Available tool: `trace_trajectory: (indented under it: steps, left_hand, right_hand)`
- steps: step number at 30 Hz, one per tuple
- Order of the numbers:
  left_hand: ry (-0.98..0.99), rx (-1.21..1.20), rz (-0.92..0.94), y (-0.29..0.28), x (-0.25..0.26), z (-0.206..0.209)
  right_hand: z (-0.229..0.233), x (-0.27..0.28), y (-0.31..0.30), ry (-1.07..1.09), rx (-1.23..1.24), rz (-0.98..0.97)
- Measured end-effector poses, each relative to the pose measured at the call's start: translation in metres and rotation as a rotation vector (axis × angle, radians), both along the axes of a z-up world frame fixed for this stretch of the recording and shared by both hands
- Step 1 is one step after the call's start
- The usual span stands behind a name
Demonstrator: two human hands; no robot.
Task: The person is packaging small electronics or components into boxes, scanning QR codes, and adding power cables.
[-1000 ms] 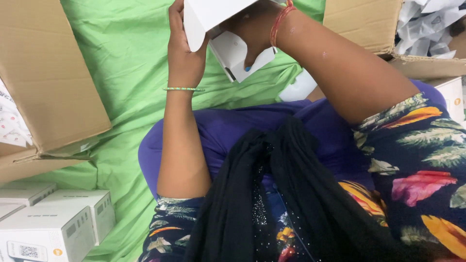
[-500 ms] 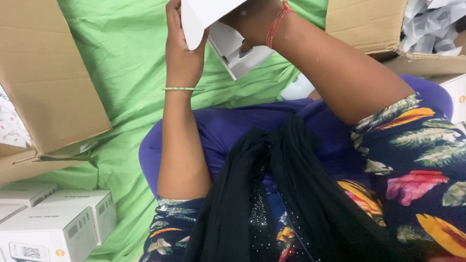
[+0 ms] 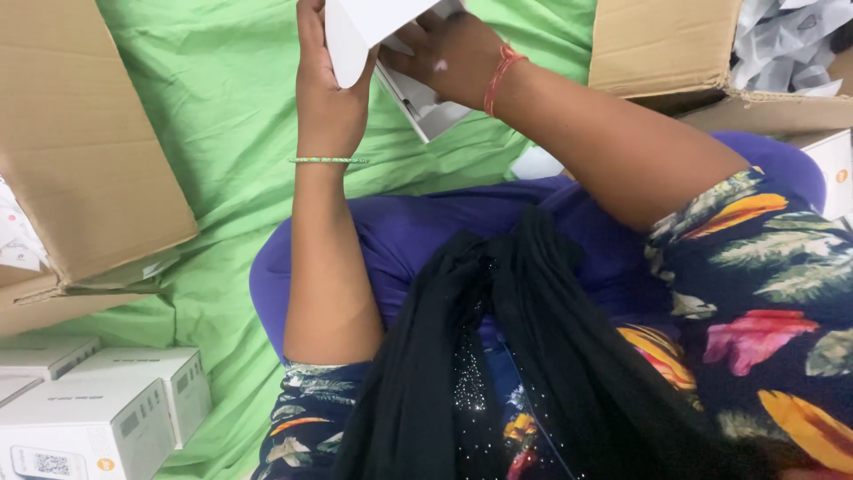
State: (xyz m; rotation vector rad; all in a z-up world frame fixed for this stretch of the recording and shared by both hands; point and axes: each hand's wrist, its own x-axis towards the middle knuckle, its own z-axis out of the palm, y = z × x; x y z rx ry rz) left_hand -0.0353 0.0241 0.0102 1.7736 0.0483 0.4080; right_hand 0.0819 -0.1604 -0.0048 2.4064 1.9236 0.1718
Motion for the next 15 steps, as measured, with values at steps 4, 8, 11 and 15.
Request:
trace_trajectory:
  steps: [4, 8, 11, 15]
  left_hand:
    - [-0.011, 0.028, 0.005, -0.003, 0.001, 0.002]
    - [-0.018, 0.07, 0.019, -0.002, 0.0, -0.002]
    - [0.002, -0.015, -0.005, -0.004, 0.003, 0.001]
    - [0.022, 0.012, -0.002, -0.006, 0.001, -0.003]
  right_hand:
    - [-0.007, -0.001, 0.002, 0.042, 0.0, -0.054]
    - [0.008, -0.004, 0.0, 0.018, -0.142, -0.039]
    - [-0.017, 0.002, -0.008, -0.145, 0.093, 0.012]
    - [-0.038, 0.004, -0.009, 0.096, 0.183, -0.031]
